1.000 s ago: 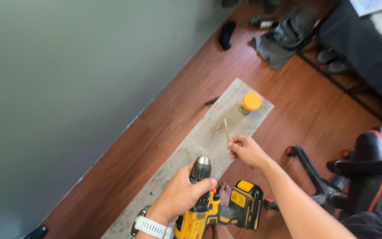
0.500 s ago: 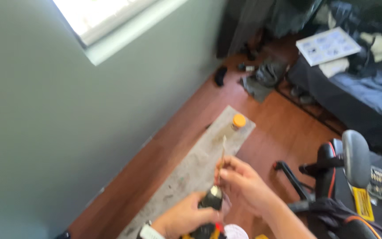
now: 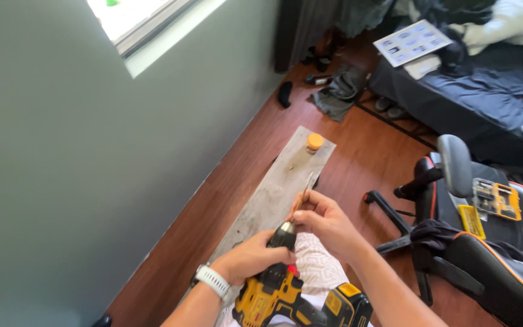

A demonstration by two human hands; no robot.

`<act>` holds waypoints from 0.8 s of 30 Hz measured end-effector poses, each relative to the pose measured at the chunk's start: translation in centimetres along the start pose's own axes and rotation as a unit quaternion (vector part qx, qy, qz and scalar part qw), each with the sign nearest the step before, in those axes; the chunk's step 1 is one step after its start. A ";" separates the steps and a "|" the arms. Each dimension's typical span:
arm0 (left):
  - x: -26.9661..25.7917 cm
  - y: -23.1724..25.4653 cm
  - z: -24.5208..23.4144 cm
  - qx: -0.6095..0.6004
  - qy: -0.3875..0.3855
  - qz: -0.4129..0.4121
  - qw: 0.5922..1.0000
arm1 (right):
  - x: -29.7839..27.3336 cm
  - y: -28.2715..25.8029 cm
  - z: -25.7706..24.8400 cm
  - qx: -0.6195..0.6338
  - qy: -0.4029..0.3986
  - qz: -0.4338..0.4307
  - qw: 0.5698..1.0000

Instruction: The person uses a spirit level and marker to draw a horizontal line on a wall, then uses a cordless drill to make holes at the marked points.

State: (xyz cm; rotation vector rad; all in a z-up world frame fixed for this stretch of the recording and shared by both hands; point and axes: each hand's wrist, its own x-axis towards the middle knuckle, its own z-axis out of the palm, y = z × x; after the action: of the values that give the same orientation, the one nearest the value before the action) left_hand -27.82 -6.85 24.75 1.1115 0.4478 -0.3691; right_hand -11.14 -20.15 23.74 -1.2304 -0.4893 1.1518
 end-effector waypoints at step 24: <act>-1.0 3.2 0.3 0.075 0.040 0.188 0.978 | -2.8 -6.4 1.4 -0.082 0.010 -0.021 0.996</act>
State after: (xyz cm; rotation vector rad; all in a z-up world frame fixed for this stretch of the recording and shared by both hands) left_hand -27.00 -5.83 27.82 1.3316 0.2745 -0.0243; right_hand -10.78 -21.38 30.76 -1.3649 -0.6016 1.0786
